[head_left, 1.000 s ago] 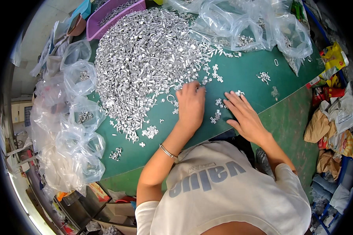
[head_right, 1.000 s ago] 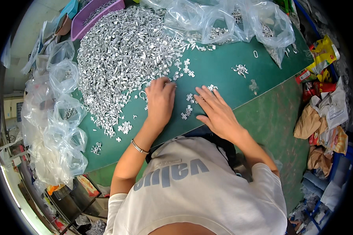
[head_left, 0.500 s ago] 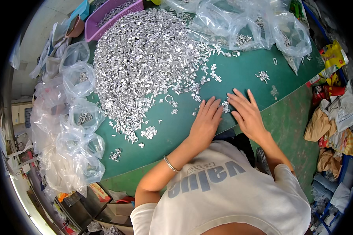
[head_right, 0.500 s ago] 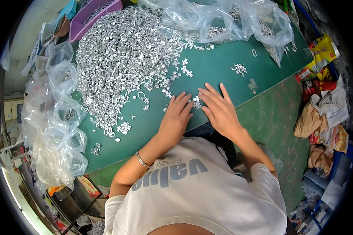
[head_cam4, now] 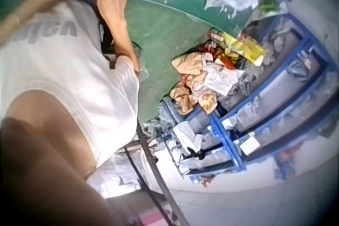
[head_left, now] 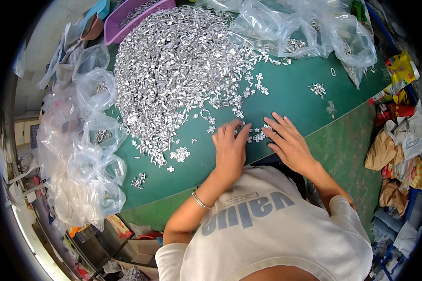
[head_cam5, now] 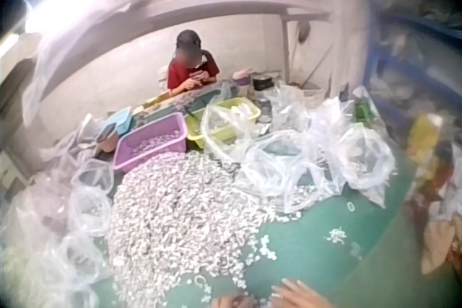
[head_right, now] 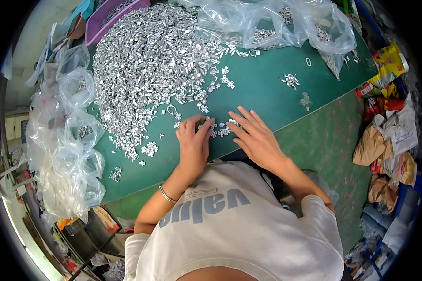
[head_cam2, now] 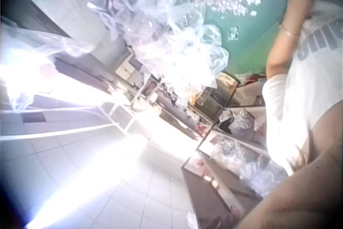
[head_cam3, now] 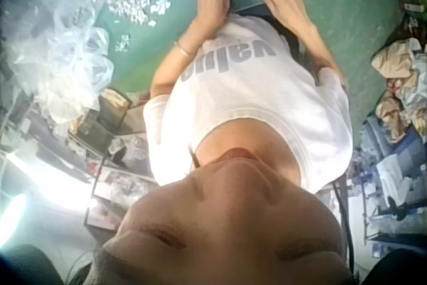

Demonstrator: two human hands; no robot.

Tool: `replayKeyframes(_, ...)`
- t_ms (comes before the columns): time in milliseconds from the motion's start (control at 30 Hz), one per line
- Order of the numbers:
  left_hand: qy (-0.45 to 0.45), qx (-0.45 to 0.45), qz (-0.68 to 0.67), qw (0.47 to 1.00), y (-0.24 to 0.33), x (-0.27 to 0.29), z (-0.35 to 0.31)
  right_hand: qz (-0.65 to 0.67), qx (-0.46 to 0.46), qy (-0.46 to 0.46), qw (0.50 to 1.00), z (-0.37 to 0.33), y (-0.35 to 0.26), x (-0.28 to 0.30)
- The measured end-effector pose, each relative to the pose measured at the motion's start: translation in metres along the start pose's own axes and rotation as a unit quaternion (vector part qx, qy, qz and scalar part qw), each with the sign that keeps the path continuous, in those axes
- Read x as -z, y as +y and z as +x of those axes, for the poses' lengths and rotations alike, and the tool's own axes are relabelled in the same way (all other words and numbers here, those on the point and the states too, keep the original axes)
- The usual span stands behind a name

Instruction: The person sorts small silver metal fasteners on a green table, picking them up by hand and placing them into clear plastic bags. The person repeatedly scoops fasteners from a large pile and transfers them into bags, occasionally adjusting the pile.

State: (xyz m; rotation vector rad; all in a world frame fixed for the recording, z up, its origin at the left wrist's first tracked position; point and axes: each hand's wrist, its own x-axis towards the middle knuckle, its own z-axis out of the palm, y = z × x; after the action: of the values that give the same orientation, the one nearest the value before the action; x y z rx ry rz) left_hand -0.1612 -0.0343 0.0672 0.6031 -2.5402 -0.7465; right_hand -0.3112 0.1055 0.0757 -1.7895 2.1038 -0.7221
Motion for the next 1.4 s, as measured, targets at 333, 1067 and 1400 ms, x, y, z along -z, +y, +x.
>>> replayKeyframes(333, -0.034, -0.01, -0.019, 0.999, -0.007, 0.001, -0.005, 0.033, -0.009, 0.03, 0.999, -0.002, -0.012, -0.014)
replayKeyframes(1067, 0.011, 0.011, -0.044, 0.999, -0.007, 0.01, -0.023, 0.063, 0.006, 0.129, 0.99, 0.032, -0.022, -0.021)
replayKeyframes(1400, 0.009, -0.047, -0.064, 0.997, 0.002, -0.004, -0.035, 0.019, 0.025, 0.139, 0.99, 0.063, 0.001, -0.016)
